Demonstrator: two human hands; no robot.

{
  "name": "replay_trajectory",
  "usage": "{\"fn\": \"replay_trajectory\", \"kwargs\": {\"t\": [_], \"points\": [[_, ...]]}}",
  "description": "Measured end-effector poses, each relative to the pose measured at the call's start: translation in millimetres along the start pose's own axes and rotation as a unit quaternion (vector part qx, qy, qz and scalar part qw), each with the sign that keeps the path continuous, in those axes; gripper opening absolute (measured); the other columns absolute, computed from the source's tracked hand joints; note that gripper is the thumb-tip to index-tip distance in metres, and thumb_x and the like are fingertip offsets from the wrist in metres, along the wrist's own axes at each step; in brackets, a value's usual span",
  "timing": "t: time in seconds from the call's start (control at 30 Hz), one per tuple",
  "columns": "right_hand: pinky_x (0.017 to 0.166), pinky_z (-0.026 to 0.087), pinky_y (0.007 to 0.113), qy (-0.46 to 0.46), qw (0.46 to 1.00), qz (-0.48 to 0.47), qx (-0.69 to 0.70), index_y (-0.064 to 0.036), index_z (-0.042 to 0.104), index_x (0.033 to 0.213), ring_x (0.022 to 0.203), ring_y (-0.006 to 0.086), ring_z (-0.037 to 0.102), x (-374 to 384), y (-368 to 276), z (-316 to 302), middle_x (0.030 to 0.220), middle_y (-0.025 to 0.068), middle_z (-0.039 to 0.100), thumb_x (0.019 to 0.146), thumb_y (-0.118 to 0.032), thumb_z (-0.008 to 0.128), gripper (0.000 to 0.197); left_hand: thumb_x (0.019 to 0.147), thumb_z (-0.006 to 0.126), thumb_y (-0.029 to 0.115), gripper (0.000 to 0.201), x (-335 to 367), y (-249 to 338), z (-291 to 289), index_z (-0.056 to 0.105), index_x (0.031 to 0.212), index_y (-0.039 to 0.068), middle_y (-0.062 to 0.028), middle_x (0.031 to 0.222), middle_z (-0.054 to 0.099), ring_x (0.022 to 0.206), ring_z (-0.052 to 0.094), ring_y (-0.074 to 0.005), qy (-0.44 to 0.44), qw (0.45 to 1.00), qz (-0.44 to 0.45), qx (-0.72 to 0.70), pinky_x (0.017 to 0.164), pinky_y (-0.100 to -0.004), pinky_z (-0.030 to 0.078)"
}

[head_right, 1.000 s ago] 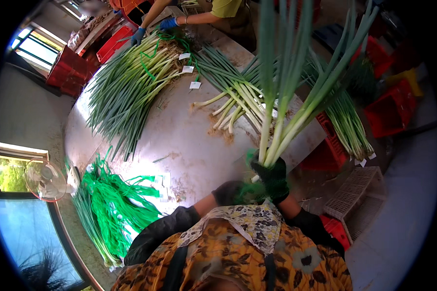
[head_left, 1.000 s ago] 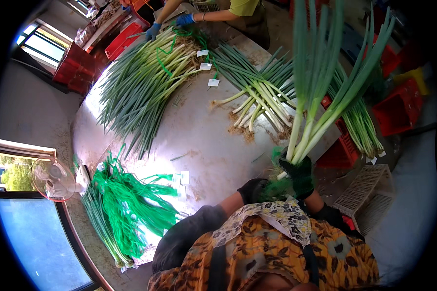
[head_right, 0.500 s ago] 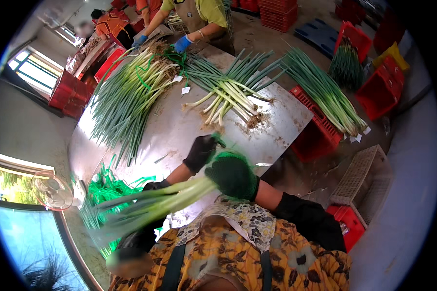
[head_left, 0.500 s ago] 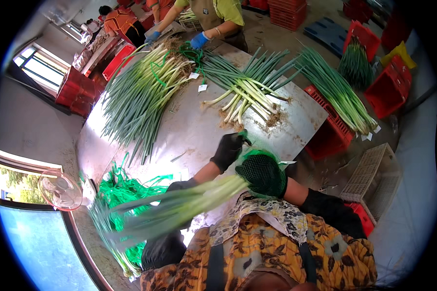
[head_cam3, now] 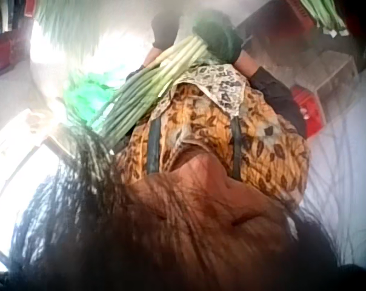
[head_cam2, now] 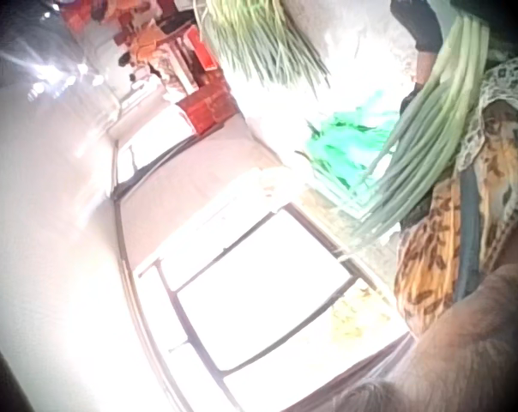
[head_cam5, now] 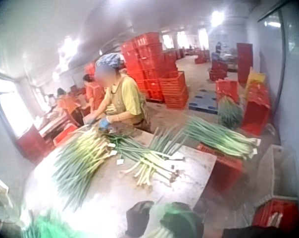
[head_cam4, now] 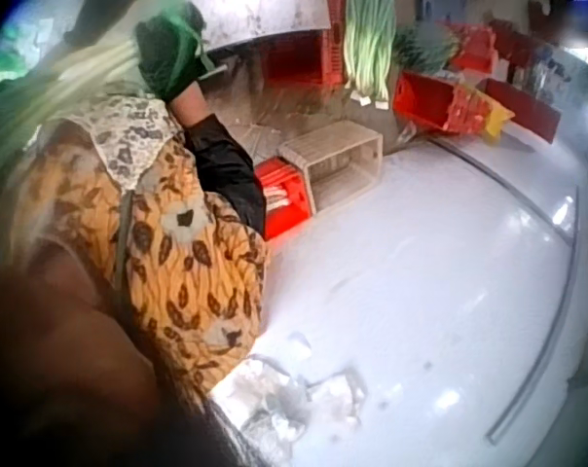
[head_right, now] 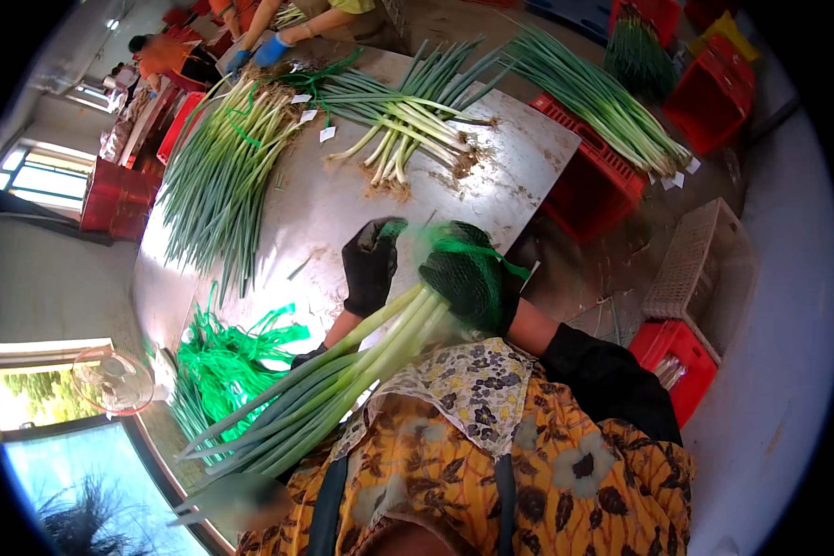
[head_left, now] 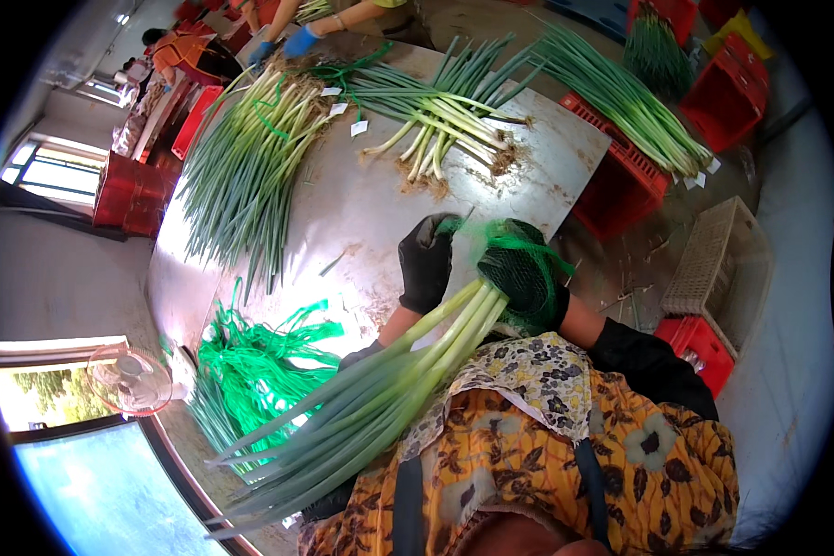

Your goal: The person organizes bundles of green onions on a metal table, secures them with green plastic ties, and places the finished bundles into red plastic crates.

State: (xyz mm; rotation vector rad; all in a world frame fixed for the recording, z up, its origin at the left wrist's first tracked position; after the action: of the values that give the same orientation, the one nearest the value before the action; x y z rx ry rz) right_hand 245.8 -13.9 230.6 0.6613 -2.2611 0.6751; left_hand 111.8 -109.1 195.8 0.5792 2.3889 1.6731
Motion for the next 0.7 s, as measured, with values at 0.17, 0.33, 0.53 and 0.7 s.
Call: {"fn": "replay_trajectory", "kwargs": {"t": [0.17,0.33,0.53,0.7], "points": [[0.093,0.044,0.049,0.011,0.990,0.119,0.075,-0.0045,0.064,0.105,0.100,0.0372,0.057,-7.9,13.2,-36.3,0.105,0.0151,0.061,0.079,-0.009,0.060,0.027,0.086,0.056,0.003,0.018,-24.4,69.9,13.8,0.068,0.100,0.001,-0.0017,0.085,0.066,0.071,0.054,-0.0064,-0.098,0.993,0.062,0.021,0.067,-0.0221,0.045],[0.083,0.050,0.039,0.083,0.848,0.479,0.212,-0.0038,0.067,0.100,0.096,0.0243,0.062,-191.5,115.7,-63.2,0.114,0.0086,0.062,0.085,-0.028,0.064,0.028,0.086,0.056,0.001,0.018,-38.6,75.1,35.6,0.068,0.100,0.001,-0.0001,0.085,0.066,0.067,0.050,-0.0047,-0.126,0.991,0.016,0.033,0.062,-0.0203,0.043],[0.079,0.050,0.036,0.028,0.558,0.625,0.545,-0.0055,0.063,0.110,0.089,0.0214,0.062,-265.9,109.1,-8.3,0.105,0.0079,0.063,0.092,-0.031,0.055,0.032,0.086,0.053,-0.001,0.020,-38.2,78.0,116.9,0.067,0.101,0.001,0.0010,0.082,0.063,0.067,0.050,-0.0048,-0.187,0.981,-0.018,0.056,0.062,-0.0207,0.043],[0.071,0.050,0.038,0.072,0.664,0.625,0.405,-0.0088,0.062,0.113,0.079,0.0234,0.062,-281.6,133.7,-33.0,0.092,0.0080,0.063,0.091,-0.033,0.054,0.034,0.078,0.050,-0.007,0.030,-34.5,110.1,193.3,0.066,0.102,0.001,-0.0070,0.088,0.068,0.075,0.059,-0.0112,-0.268,0.956,0.059,0.105,0.071,-0.0242,0.047]]}}
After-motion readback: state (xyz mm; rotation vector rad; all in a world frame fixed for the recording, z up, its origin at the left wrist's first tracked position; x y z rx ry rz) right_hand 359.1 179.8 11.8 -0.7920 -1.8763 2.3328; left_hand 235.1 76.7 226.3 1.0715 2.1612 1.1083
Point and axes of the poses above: each hand's wrist, its own x-axis towards the middle knuckle, its own z-axis out of the palm, y = z × x, the point moved 10 cm from there along x, towards the middle knuckle
